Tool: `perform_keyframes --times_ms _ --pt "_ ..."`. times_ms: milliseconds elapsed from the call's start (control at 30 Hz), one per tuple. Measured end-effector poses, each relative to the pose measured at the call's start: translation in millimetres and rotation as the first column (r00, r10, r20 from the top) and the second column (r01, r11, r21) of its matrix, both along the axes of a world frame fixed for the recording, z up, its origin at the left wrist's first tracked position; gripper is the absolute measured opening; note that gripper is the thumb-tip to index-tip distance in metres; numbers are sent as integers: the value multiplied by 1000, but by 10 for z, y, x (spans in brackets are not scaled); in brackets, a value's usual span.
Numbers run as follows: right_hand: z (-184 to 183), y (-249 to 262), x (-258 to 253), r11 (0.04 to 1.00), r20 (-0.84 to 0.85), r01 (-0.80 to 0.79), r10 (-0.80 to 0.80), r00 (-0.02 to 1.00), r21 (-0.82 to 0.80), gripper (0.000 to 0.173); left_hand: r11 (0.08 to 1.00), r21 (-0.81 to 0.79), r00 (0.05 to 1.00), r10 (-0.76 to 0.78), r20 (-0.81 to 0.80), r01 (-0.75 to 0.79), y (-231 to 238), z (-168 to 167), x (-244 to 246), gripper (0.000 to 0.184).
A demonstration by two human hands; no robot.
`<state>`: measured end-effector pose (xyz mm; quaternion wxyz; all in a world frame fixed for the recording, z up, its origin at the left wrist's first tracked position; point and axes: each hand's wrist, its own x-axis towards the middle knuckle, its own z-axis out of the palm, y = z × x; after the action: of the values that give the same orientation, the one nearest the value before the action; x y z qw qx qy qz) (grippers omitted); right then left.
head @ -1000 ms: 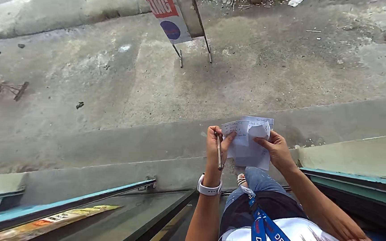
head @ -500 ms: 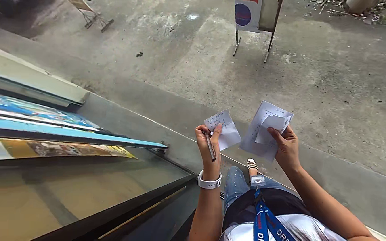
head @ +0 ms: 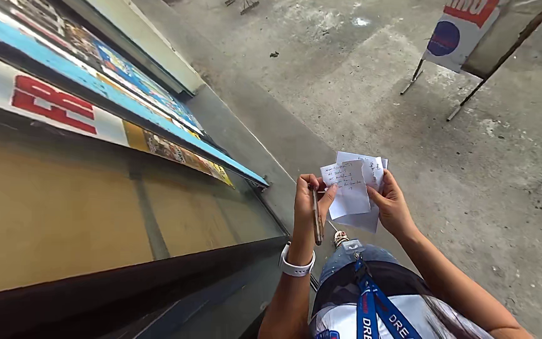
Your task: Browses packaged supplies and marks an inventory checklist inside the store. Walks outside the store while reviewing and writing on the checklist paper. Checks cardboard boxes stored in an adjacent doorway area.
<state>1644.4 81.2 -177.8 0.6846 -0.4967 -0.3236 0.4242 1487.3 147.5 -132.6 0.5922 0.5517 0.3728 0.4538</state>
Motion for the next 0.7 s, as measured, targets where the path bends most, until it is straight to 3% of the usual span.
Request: perform_keyframes --times_ms 133,233,433,600,700 --pt "-83 496 -396 973 -54 -227 229 972 37 32 979 97 983 180 -17 -178 95 -117 -387 27" --pt "-135 786 -762 888 -46 -456 459 887 53 27 909 157 913 401 -77 -386 42 -255 -698 27" --pt "-415 944 -1344 585 -46 -808 811 583 71 34 602 268 599 794 -104 -752 -451 -609 -1022 27" --pt "-963 829 -1195 360 -5 -932 933 360 33 38 316 319 306 948 -82 -894 -815 -1166 -614 25" --pt "-1270 740 -911 290 -37 -957 956 291 -15 38 186 285 176 983 -60 -940 -914 -1545 -222 24"
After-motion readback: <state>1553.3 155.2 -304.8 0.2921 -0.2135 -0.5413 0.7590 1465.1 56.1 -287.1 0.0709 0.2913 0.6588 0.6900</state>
